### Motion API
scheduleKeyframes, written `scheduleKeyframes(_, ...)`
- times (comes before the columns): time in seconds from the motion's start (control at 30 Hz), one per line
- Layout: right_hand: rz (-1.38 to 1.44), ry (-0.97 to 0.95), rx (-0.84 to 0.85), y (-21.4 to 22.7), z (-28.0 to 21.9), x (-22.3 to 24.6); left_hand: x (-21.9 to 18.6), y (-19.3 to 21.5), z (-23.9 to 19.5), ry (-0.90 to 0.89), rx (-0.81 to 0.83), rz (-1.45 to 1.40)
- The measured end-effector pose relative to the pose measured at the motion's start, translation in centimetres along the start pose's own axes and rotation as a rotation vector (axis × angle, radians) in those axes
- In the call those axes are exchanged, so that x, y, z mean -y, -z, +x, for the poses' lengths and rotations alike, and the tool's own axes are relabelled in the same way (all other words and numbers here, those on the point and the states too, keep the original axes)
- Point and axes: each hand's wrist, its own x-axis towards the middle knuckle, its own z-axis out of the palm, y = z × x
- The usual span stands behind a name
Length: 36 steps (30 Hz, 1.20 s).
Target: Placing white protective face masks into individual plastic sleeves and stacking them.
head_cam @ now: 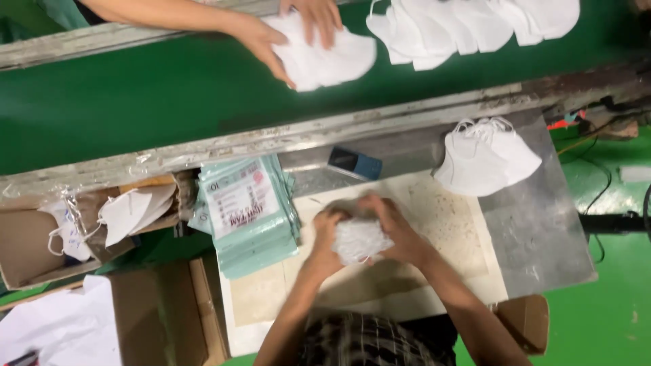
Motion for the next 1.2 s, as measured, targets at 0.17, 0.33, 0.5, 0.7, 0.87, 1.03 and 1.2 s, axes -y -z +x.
scheduleKeyframes(0.17,0.56,-0.555,-0.032,-0.2,0.6,1.1,-0.5,1.3,0.0,0.192,0.156,-0.238)
scheduleKeyframes(0.33,0.86,-0.256,-0.102,0.6,-0.5,1.9,-3.7,6.7,-2.1,0.704,0.122,-0.258)
scheduleKeyframes(0.5,0.762,-0.439,-0.442,-3.7,-3.2,-1.4,-7.8,9.7,-0.1,0.371,0.318,-0.312)
scheduleKeyframes(0.7,0.491,-0.18,-0.09,-2.3,-0.6,5.8,-7.3,7.8,-0.5,0.673,0.31,-0.201)
scheduleKeyframes(0.87,0.932,-0.687,0.082,-6.0,-2.7,-3.4,-4.3,5.9,0.3,0.67,0.135,-0.198)
scheduleKeyframes(1.03,0.954,-0.665,0.146,-4.9,-2.2,-3.0,-3.8,3.7,0.1,0.586,0.111,-0.066)
scheduleKeyframes(1.2,0.396,-0.33,0.141,-2.7,1.4,0.7,-3.0,2.5,1.1,0.009,-0.011,0.161)
